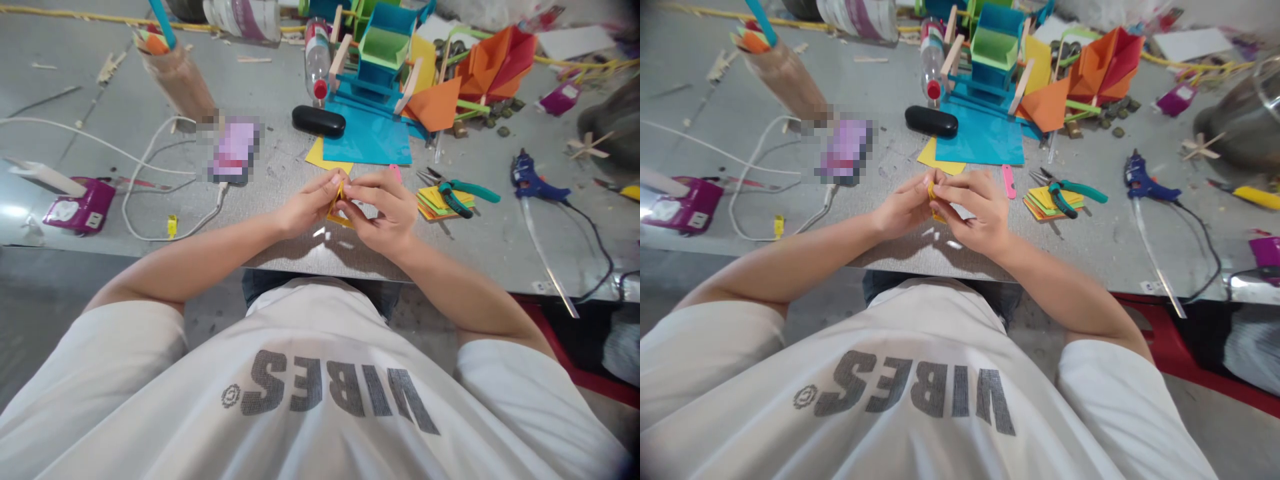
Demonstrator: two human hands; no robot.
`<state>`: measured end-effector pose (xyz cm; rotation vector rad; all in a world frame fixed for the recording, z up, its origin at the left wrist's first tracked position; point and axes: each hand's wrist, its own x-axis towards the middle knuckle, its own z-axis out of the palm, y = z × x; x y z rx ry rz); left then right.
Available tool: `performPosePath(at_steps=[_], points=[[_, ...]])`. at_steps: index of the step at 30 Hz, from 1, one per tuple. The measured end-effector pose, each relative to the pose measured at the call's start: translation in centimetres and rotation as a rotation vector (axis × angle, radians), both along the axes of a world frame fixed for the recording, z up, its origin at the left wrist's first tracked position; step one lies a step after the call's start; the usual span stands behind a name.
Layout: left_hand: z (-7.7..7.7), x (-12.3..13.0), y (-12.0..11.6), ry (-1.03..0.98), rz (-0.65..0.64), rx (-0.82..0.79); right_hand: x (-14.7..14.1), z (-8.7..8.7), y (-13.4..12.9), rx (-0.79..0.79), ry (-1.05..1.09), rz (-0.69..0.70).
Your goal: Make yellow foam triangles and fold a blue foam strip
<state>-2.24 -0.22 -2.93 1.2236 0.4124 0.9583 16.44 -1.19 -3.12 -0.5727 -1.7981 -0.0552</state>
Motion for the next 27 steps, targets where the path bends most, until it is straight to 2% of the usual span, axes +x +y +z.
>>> performPosePath(at_steps=[2,5,8,12,17,23,27], points=[[0.3,0.0,-0.1,0.002,0.018,-0.012,0.0,-0.2,0.0,-0.085,-0.020,-0.037],[0.5,0.1,-0.2,0.011,0.122,0.014,0.1,-0.7,0.0,-0.168,-0.002,-0.048],[0.9,0.1,-0.2,0.013,0.253,0.095,0.1,-0.8,0.0,-0.152,0.019,-0.054],[1.5,0.0,-0.3,0.027,0.357,0.177,-0.1,-0.2,0.0,-0.105,0.053,-0.054],[1.6,-0.4,-0.5,0.085,0.449,0.268,-0.3,0.8,-0.1,-0.018,0.143,0.058],[1.6,-0.9,-1.2,0.210,0.467,0.240,0.0,0.3,0.3,-0.031,0.097,-0.007],[1.0,-1.0,-0.8,0.265,0.556,0.469,0.4,-0.4,0.6,-0.072,0.089,0.008]])
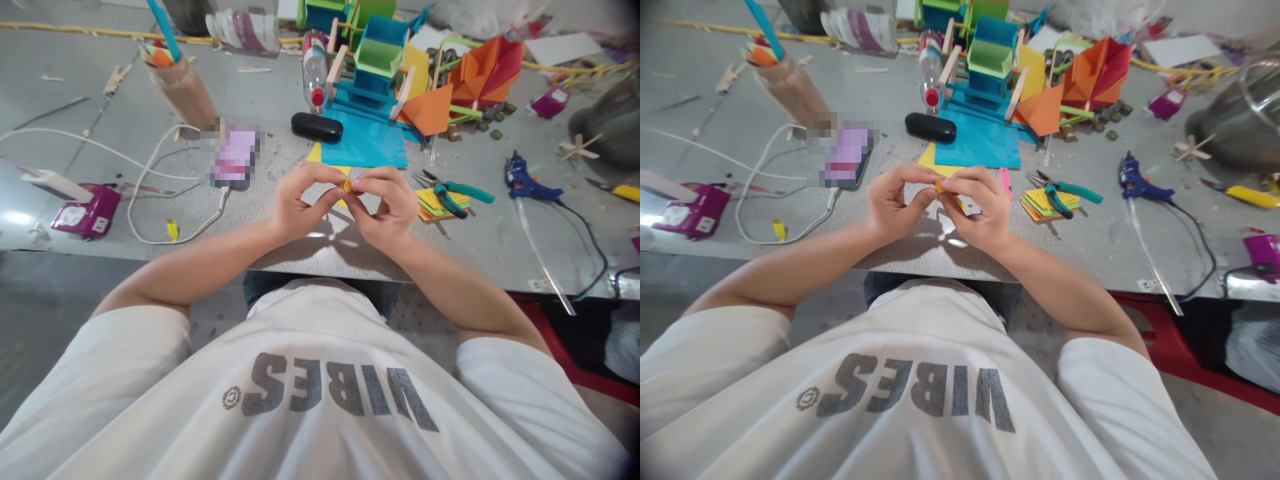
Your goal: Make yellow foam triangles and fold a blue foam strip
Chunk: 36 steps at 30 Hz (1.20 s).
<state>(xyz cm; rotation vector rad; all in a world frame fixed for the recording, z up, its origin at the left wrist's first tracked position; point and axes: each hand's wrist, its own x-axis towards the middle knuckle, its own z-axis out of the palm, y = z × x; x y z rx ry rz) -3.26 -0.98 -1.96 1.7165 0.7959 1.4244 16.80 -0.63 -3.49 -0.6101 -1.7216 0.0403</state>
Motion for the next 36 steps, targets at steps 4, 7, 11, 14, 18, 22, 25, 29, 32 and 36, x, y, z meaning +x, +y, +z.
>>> performPosePath(at_steps=[4,7,11,14,18,22,25,29,32,36], points=[[-1.1,-0.2,1.3,0.084,0.065,0.322,0.2,-0.2,0.1,-0.083,-0.056,-0.060],[-1.6,-0.3,1.8,0.096,0.074,0.448,0.3,-0.3,0.1,-0.056,-0.023,-0.007],[-1.6,-0.3,1.6,0.109,0.091,0.462,0.4,-0.4,0.4,-0.101,-0.022,0.044],[-1.4,-0.2,1.3,0.120,0.095,0.445,0.6,-0.5,0.5,-0.161,-0.057,0.019],[-1.2,-0.2,1.1,0.145,0.097,0.442,0.7,-0.6,0.5,-0.160,-0.070,0.010],[-1.1,-0.1,1.2,0.173,0.116,0.442,0.3,-0.9,0.4,-0.136,-0.079,-0.030],[-1.1,-0.1,1.4,0.188,0.119,0.448,0.0,-1.1,0.2,-0.151,-0.046,-0.044],[-1.1,-0.2,1.6,0.202,0.129,0.484,0.1,-0.6,0.0,-0.167,-0.053,-0.050],[-1.2,-0.4,1.9,0.191,0.122,0.505,0.4,0.2,0.1,-0.182,-0.195,-0.102],[-1.5,-0.7,2.5,0.219,0.139,0.507,0.5,0.2,0.5,-0.206,-0.252,-0.114]])
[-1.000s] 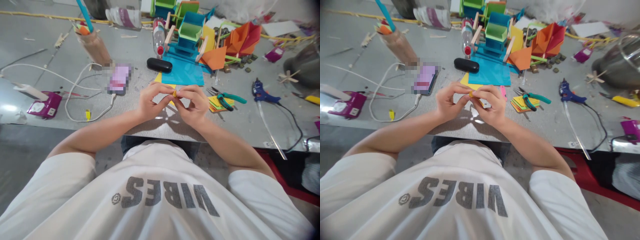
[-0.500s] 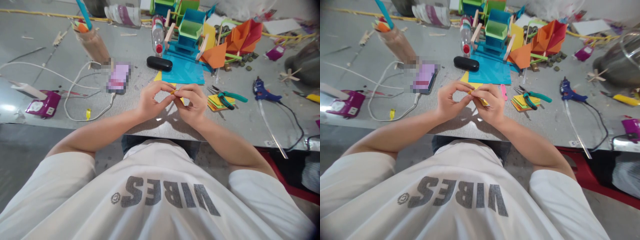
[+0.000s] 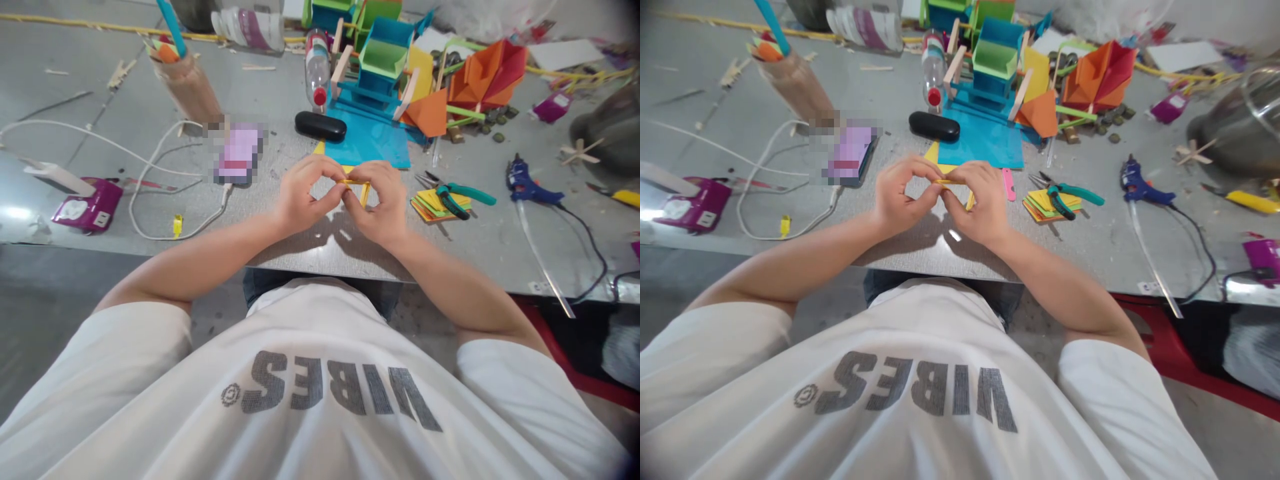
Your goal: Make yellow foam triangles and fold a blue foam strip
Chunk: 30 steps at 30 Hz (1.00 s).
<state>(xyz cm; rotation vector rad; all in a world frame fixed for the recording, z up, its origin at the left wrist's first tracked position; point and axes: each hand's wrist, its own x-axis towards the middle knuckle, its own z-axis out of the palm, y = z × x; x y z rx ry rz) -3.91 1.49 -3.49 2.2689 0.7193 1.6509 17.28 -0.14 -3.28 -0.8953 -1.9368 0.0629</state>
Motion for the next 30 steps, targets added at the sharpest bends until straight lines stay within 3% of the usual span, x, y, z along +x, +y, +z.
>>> performPosePath(at_steps=[8,15,20,30], points=[[-0.2,-0.7,1.0,0.114,-0.024,0.087,0.0,-0.1,-0.2,-0.054,-0.005,-0.017],[0.5,-0.8,0.9,0.084,-0.053,-0.023,0.7,0.3,0.0,-0.083,0.004,0.096],[0.7,-0.8,1.1,0.028,-0.047,-0.135,0.9,0.1,0.7,-0.127,0.013,0.081],[0.7,-0.9,1.9,-0.014,-0.067,-0.142,1.7,1.3,0.9,-0.002,-0.084,0.066]])
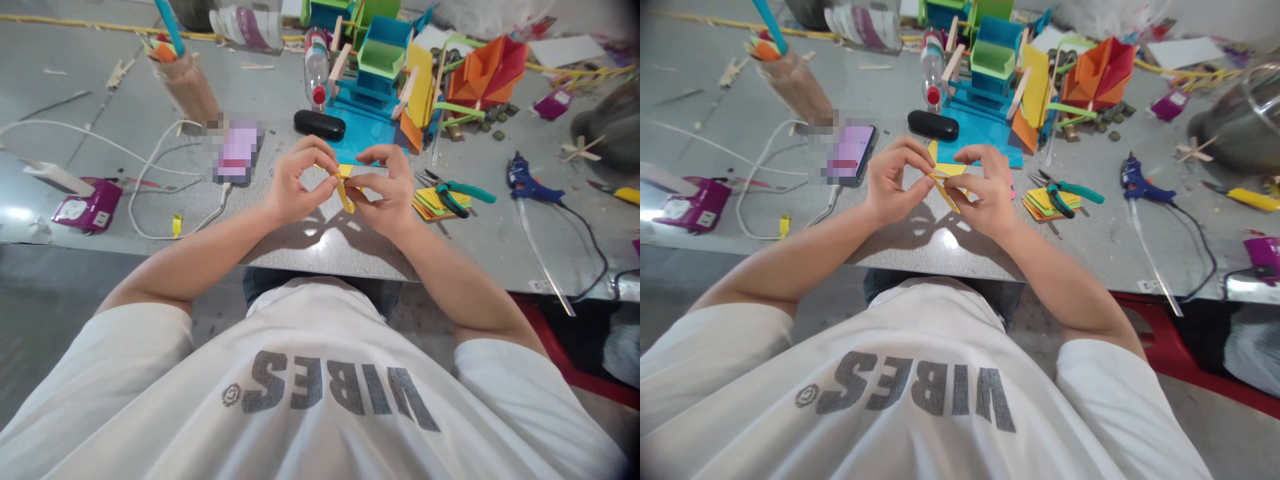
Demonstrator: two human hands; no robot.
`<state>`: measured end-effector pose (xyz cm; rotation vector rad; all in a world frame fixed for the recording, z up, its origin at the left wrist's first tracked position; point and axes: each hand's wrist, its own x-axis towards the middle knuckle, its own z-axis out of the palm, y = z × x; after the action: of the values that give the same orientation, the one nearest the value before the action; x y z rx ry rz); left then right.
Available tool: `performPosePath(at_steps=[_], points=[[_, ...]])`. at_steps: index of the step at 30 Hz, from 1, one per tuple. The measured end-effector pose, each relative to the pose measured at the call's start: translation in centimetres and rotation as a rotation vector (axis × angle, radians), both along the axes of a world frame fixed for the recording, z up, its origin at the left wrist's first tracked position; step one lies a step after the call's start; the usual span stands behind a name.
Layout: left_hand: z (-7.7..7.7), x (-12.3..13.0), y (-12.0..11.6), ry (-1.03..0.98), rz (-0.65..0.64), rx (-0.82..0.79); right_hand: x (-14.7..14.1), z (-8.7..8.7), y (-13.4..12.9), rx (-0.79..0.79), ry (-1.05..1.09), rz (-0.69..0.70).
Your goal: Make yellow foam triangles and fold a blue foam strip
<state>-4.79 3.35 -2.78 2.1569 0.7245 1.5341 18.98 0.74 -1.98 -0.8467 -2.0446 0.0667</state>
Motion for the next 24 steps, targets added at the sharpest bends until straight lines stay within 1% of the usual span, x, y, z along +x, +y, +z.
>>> performPosePath(at_steps=[3,5,9,12,17,20,24], points=[[-0.1,-0.2,0.2,0.006,0.001,-0.016,0.1,0.0,0.3,-0.037,-0.075,-0.030],[-0.2,-0.4,0.3,0.017,-0.001,-0.023,0.1,-0.4,0.6,-0.087,-0.139,-0.041],[-0.1,-0.5,0.1,0.042,-0.019,-0.013,-0.2,-1.6,1.0,-0.237,-0.204,0.048],[0.0,-0.4,-0.1,0.041,-0.039,-0.016,-0.3,-2.0,1.0,-0.304,-0.278,0.084],[-0.3,-0.4,0.2,0.052,-0.010,-0.033,-0.3,-1.5,0.2,-0.308,-0.528,0.171],[-0.6,-0.7,1.1,0.057,-0.008,-0.040,-0.3,-1.5,-0.2,-0.309,-0.603,0.221],[-1.0,-1.0,2.4,0.051,-0.050,-0.069,-0.3,-1.5,-0.4,-0.290,-0.671,0.229]])
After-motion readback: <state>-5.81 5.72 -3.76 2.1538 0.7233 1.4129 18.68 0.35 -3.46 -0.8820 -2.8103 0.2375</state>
